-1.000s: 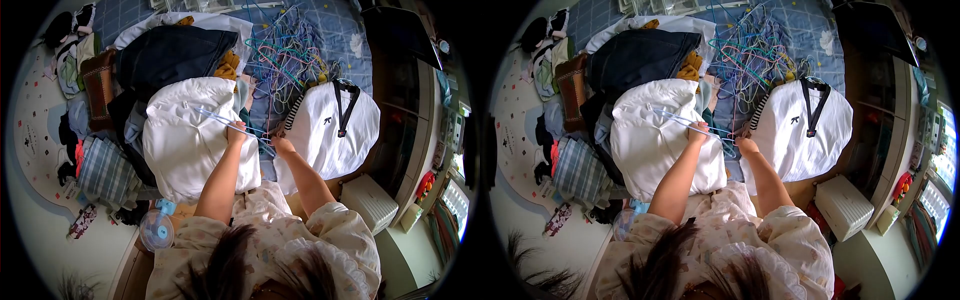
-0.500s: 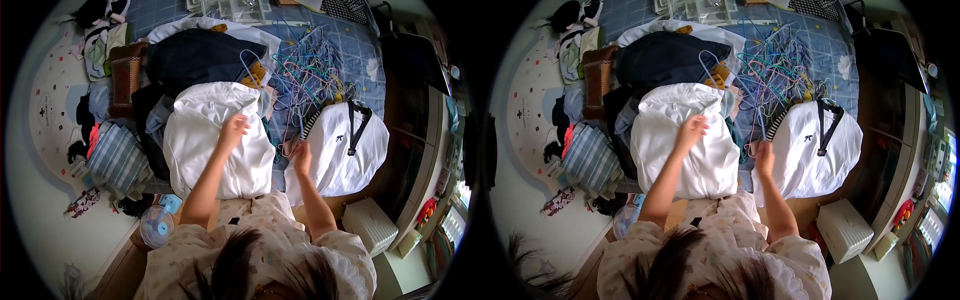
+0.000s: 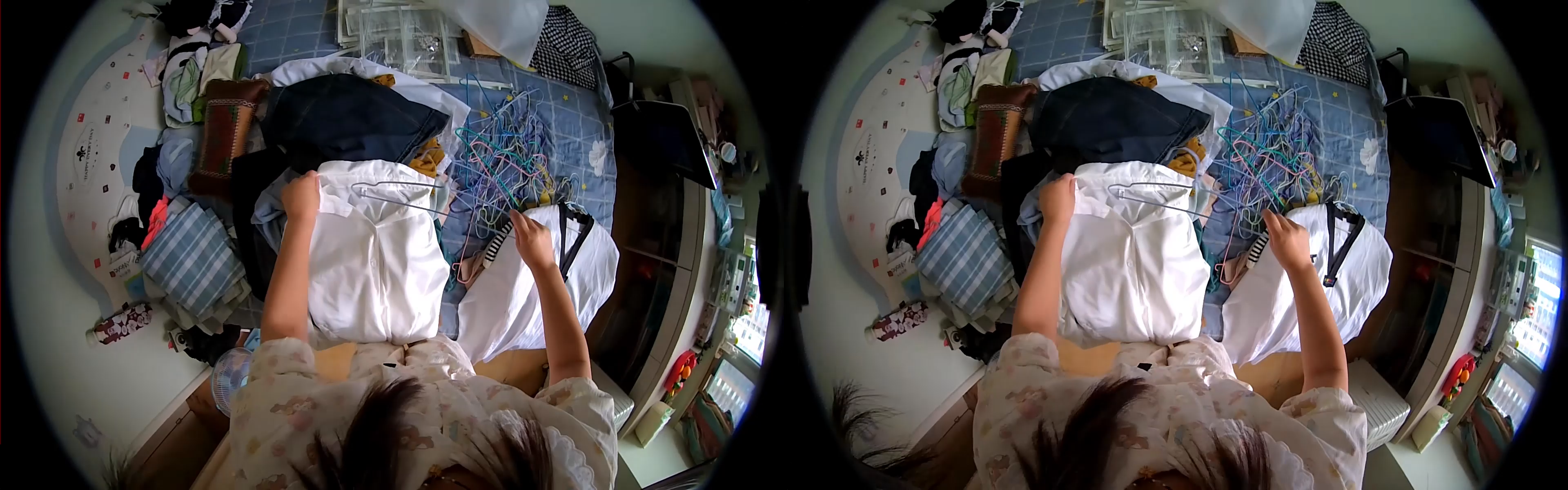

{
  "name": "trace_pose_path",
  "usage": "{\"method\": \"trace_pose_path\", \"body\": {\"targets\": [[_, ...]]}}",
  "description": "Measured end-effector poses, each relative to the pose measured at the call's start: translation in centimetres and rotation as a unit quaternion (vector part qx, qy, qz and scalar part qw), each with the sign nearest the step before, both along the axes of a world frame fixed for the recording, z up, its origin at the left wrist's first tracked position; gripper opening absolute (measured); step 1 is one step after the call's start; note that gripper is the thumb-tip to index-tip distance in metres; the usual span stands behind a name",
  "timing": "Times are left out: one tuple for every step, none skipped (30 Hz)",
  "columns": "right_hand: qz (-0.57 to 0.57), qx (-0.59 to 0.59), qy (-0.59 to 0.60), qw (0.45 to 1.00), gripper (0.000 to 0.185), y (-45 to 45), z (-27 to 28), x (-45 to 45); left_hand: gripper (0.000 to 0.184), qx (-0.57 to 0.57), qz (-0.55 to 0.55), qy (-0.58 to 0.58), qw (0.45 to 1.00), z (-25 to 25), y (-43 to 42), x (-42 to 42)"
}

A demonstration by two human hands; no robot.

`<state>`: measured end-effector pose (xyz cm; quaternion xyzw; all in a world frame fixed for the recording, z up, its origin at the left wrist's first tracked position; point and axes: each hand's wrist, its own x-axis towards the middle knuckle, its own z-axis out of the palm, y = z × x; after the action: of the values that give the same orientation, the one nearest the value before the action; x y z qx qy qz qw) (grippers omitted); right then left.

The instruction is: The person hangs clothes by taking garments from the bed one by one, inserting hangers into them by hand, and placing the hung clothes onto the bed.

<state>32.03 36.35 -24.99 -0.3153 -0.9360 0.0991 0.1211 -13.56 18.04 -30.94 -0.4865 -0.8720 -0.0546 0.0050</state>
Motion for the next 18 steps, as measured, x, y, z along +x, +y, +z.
{"method": "trace_pose_path", "body": {"targets": [[0.019,0.013,0.002,1.0,0.028,0.5,0.1,-0.8,0.015,0.003,-0.002,-0.026,1.0,1.7,0.0,0.8],[0.042,0.015,0.002,0.999,0.031,0.9,-0.1,-1.4,0.015,0.007,-0.004,-0.051,0.999,3.6,-0.2,1.9],[0.064,0.013,0.013,0.998,0.032,1.1,-0.2,-2.1,0.016,0.01,-0.006,-0.076,0.997,5.7,-0.4,3.1],[0.087,0.01,0.025,0.996,0.033,1.1,-0.2,-3.0,0.018,0.015,0.005,-0.108,0.994,7.7,-0.7,4.2],[0.109,0.008,0.037,0.993,0.034,0.9,0.0,-3.8,0.018,0.019,0.013,-0.113,0.993,9.3,-1.0,4.8],[0.122,0.0,0.027,0.992,0.036,0.3,0.5,-4.6,0.018,0.022,0.021,-0.118,0.993,10.6,-1.4,5.4],[0.135,-0.01,0.022,0.99,0.036,-0.4,0.9,-5.2,0.019,0.025,0.03,-0.123,0.992,12.0,-1.9,5.9],[0.149,-0.018,0.018,0.988,0.037,-1.1,1.2,-5.7,0.018,0.036,0.023,-0.132,0.99,13.4,-2.6,6.3],[0.163,-0.026,0.014,0.986,0.037,-1.8,1.5,-6.3,0.018,0.049,0.011,-0.194,0.98,14.8,-3.3,6.8],[0.182,-0.029,0.074,0.98,0.036,-2.7,1.3,-6.9,0.018,0.061,-0.003,-0.255,0.965,16.3,-4.1,7.6],[0.182,-0.035,0.093,0.978,0.031,-3.9,1.2,-7.3,0.018,0.073,-0.018,-0.315,0.946,18.1,-4.7,8.6],[0.182,-0.06,0.115,0.975,0.028,-5.4,1.5,-7.9,0.018,0.001,0.012,-0.359,0.933,21.2,-5.2,9.9],[0.182,-0.085,0.136,0.97,0.024,-6.9,1.7,-8.2,0.018,0.039,-0.011,-0.36,0.932,21.7,-6.4,10.5],[0.189,-0.098,0.169,0.962,0.021,-8.2,0.8,-8.2,0.019,0.077,-0.034,-0.36,0.929,22.2,-7.9,10.8],[0.196,-0.111,0.201,0.953,0.019,-9.6,0.1,-8.3,0.02,0.114,-0.057,-0.358,0.925,22.8,-9.3,11.0],[0.196,-0.127,0.24,0.942,0.016,-11.2,1.3,-8.4,0.021,0.175,-0.119,-0.239,0.948,23.7,-10.5,11.7],[0.191,-0.137,0.276,0.932,0.016,-12.5,2.2,-8.4,0.021,0.179,-0.183,-0.073,0.964,25.2,-11.7,12.2],[0.181,-0.149,0.28,0.931,0.015,-13.3,2.7,-8.1,0.022,0.128,-0.175,-0.035,0.976,26.1,-13.3,12.7]]}}
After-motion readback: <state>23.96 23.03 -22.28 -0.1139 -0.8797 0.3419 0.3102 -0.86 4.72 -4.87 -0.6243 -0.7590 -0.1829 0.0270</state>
